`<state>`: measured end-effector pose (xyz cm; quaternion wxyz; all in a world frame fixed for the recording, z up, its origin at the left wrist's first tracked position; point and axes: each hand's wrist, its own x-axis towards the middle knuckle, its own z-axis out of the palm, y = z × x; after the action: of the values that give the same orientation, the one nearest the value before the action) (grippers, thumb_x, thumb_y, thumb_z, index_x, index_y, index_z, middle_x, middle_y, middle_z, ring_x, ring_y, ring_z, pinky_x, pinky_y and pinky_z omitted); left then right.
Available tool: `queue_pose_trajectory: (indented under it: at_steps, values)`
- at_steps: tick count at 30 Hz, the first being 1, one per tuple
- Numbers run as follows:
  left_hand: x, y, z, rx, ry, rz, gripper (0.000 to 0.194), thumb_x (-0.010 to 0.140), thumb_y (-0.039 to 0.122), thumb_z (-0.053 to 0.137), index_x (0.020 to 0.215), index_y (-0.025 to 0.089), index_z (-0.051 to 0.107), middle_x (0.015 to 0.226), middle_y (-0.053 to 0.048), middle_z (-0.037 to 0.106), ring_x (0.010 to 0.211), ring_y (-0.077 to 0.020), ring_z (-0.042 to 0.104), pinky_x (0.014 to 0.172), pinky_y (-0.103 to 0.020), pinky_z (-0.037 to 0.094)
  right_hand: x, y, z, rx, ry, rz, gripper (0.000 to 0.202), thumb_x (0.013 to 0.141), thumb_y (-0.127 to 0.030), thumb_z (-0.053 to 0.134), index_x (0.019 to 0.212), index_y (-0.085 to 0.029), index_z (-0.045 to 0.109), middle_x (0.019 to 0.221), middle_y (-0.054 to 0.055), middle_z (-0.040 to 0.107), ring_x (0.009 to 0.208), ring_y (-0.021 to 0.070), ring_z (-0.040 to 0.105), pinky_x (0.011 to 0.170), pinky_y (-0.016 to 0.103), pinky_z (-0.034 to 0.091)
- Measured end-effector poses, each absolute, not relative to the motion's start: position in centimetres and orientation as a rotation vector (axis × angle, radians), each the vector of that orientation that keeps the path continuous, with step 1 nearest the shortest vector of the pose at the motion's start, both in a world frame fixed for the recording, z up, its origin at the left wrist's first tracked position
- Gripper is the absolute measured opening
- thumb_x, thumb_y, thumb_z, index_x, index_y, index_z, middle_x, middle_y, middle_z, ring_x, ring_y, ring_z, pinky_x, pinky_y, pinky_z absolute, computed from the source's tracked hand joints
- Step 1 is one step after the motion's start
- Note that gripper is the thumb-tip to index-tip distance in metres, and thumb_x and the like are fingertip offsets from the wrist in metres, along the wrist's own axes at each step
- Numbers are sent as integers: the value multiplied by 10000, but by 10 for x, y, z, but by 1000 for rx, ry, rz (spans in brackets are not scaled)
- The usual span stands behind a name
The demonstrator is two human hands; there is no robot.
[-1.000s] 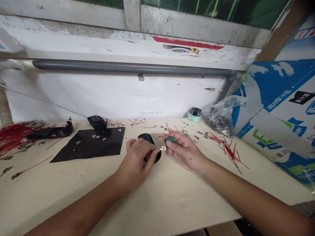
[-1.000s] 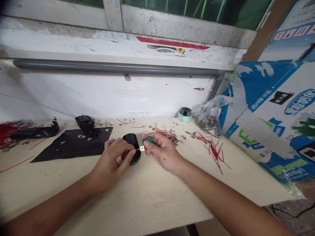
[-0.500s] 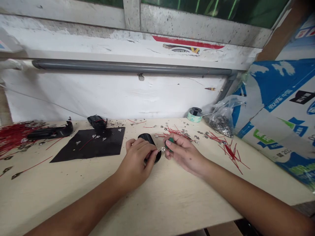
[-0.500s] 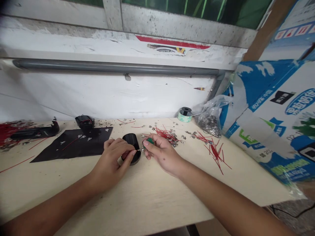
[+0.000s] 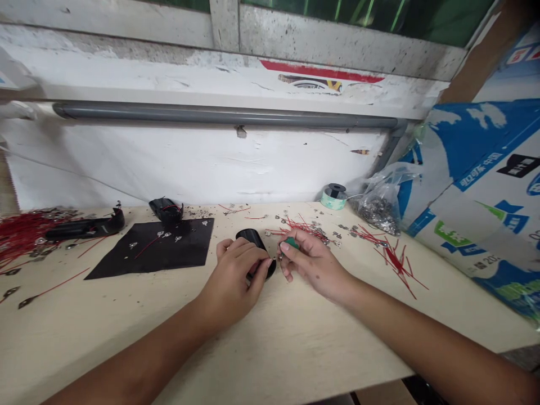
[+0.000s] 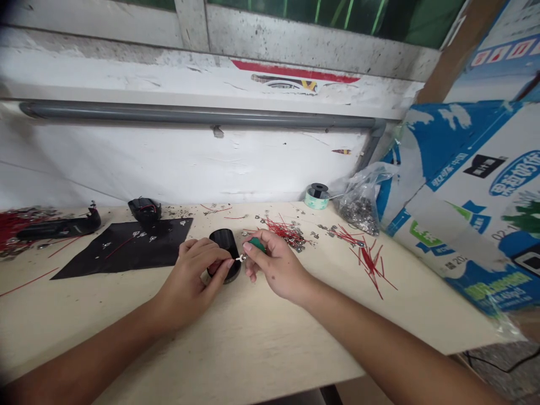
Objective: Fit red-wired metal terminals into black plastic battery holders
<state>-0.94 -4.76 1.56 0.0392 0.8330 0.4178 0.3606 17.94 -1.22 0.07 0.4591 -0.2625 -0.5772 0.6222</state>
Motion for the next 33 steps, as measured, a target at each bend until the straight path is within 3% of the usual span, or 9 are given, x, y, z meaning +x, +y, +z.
queue_pose_trajectory:
  at_steps: [5, 13, 20, 26, 33]
  values:
    - [-9, -47, 15, 2532, 1355, 1135, 204, 956, 221, 471, 844, 212, 641, 719, -1, 638, 766, -192, 560, 803, -404, 298, 180, -13, 2, -760, -1387, 1505, 346, 847, -474, 726, 932, -217, 511, 684, -50, 532, 526, 125, 553, 445, 252, 447]
    - [-9, -49, 16, 2522, 1351, 1209, 201, 932, 216, 516, 801, 208, 669, 647, 14, 607, 719, -172, 547, 793, -394, 295, 180, -21, 8, -786, -1306, 1660, 405, 902, -539, 632, 846, -225, 384, 653, -80, 488, 420, 51, 364, 404, 188, 247]
    - [-9, -49, 17, 2574, 1268, 1184, 187, 918, 182, 527, 793, 186, 666, 633, 25, 554, 706, -157, 514, 773, -375, 284, 177, -23, 6, -716, -1407, 1658, 383, 903, -497, 661, 861, -216, 404, 614, -94, 413, 489, 63, 342, 448, 192, 298]
    - [-9, -48, 16, 2606, 1259, 1159, 187, 915, 171, 524, 790, 187, 663, 649, 20, 546, 713, -158, 508, 783, -376, 282, 178, -22, 2, -733, -1539, 1617, 393, 929, -508, 617, 794, -208, 402, 577, -88, 440, 451, 66, 394, 419, 201, 351]
    - [-10, -48, 17, 2604, 1288, 1182, 192, 917, 174, 519, 786, 190, 660, 643, 20, 553, 724, -166, 516, 791, -383, 271, 182, -19, 3, -872, -1577, 1628, 426, 904, -560, 612, 762, -191, 454, 599, -67, 515, 357, 58, 432, 318, 180, 324]
